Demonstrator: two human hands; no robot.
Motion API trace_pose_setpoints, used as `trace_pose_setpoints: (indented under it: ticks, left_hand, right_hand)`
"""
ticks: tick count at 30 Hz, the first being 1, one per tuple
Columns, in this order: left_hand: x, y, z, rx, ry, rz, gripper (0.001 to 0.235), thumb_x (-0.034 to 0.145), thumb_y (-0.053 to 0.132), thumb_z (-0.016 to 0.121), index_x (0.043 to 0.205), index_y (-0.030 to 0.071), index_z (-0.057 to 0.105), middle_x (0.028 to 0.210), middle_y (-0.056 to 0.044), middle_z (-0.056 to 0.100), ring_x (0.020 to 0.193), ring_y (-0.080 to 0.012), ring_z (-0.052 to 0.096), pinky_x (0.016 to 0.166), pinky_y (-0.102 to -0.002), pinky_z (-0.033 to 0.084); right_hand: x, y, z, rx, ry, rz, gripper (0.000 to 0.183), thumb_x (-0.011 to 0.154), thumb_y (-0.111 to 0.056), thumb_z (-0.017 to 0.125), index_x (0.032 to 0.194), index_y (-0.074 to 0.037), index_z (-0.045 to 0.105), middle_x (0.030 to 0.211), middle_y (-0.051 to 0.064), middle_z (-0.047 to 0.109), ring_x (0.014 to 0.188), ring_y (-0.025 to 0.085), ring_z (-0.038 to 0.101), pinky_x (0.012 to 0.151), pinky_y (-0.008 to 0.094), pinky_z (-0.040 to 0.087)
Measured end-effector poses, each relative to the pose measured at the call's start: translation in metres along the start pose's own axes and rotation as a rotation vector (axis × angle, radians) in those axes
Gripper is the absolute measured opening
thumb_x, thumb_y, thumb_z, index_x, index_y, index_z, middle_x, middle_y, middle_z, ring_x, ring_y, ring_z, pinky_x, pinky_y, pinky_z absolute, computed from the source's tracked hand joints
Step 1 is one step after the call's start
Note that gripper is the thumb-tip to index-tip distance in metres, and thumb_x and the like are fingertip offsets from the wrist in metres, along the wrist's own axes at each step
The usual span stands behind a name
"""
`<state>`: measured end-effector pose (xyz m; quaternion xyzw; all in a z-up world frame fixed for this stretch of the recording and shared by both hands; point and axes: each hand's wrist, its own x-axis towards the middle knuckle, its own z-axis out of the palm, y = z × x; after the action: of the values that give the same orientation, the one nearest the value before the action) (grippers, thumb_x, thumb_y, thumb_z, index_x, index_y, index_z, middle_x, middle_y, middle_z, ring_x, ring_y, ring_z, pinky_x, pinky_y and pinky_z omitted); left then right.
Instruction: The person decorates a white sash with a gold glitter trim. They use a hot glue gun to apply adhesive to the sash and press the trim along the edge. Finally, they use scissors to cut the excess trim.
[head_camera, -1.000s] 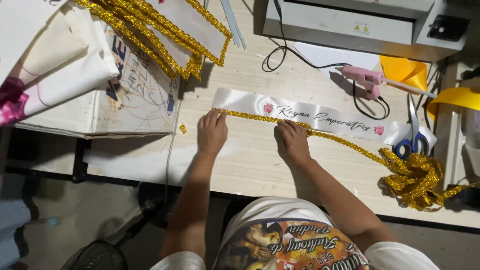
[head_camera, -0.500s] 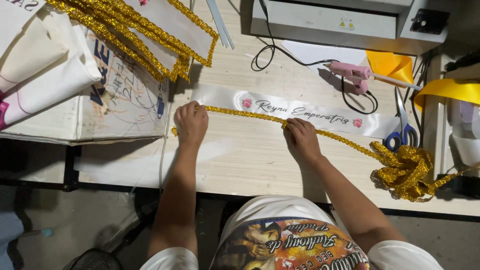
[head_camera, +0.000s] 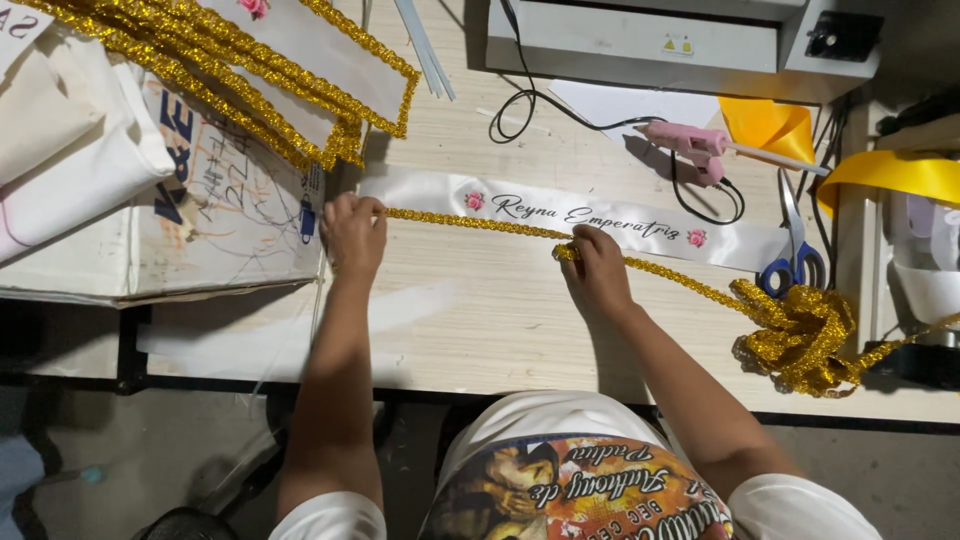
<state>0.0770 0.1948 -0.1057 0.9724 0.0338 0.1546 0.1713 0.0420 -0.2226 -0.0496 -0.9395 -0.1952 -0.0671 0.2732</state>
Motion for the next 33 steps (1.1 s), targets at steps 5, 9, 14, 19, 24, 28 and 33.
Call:
trace_pose_setpoints:
  ticks: [5,9,14,19,24,28,33]
  left_hand:
    - [-0.005,-0.025,0.010,-0.209,-0.041,-0.234,0.028,0.085,0.013,0.078,0.111,0.009,0.067,0.114,-0.011,0.062,0.108,-0.0323,0.058,0.093,-0.049,0.049]
    - [-0.011,0.057,-0.035,-0.141,-0.153,-0.299,0.027,0.091,0.011,0.072,0.116,0.003,0.067,0.112,-0.018,0.063,0.102,-0.0348,0.063,0.082,-0.042,0.056]
    - [-0.046,0.154,0.008,-0.286,-0.129,0.212,0.025,0.097,0.013,0.064,0.120,0.009,0.072,0.125,-0.011,0.068,0.115,-0.0307,0.067,0.098,-0.044,0.056]
    - [-0.047,0.183,0.025,-0.124,0.003,0.393,0.029,0.090,0.012,0.069,0.118,0.006,0.071,0.123,-0.010,0.064,0.117,-0.0303,0.062,0.099,-0.044,0.052]
    - [-0.047,0.183,0.035,-0.106,0.040,0.376,0.028,0.089,0.012,0.072,0.117,0.008,0.070,0.118,-0.006,0.063,0.114,-0.0282,0.061,0.098,-0.042,0.051]
    - [-0.046,0.186,0.035,-0.094,0.063,0.344,0.025,0.089,0.012,0.073,0.114,0.010,0.070,0.116,-0.005,0.063,0.111,-0.0276,0.061,0.096,-0.042,0.052]
    - [-0.036,0.191,0.029,-0.095,0.060,0.306,0.018,0.090,0.013,0.074,0.107,0.011,0.070,0.109,-0.004,0.063,0.103,-0.0280,0.060,0.091,-0.043,0.052]
  right_hand:
    - [-0.008,0.022,0.015,0.041,-0.005,0.021,0.025,0.085,-0.002,0.078,0.105,0.003,0.066,0.134,0.021,0.061,0.121,0.037,0.060,0.101,0.043,0.053]
    - [-0.006,0.020,0.008,0.049,0.004,0.019,0.027,0.086,0.005,0.073,0.112,0.002,0.067,0.139,0.022,0.059,0.126,0.038,0.058,0.102,0.041,0.054]
    - [-0.003,0.010,-0.007,0.020,0.058,-0.101,0.033,0.076,0.005,0.077,0.108,-0.004,0.071,0.136,0.016,0.060,0.128,0.039,0.055,0.104,0.047,0.050]
    - [-0.014,0.027,-0.010,0.405,-0.103,0.139,0.037,0.082,0.018,0.061,0.110,-0.004,0.069,0.145,0.017,0.054,0.130,0.033,0.058,0.102,0.038,0.052]
    - [-0.027,0.078,0.003,0.817,-0.161,0.322,0.037,0.091,0.020,0.046,0.110,-0.001,0.070,0.143,0.017,0.063,0.128,0.029,0.063,0.109,0.040,0.047]
    - [-0.013,0.078,-0.031,1.478,-0.347,0.840,0.033,0.097,0.009,0.037,0.115,-0.003,0.063,0.114,0.020,0.068,0.095,0.029,0.073,0.096,0.043,0.059]
    - [0.000,0.089,-0.074,1.625,-0.464,0.881,0.032,0.105,-0.023,0.038,0.113,-0.007,0.065,0.088,0.015,0.077,0.055,0.015,0.061,0.064,0.033,0.059]
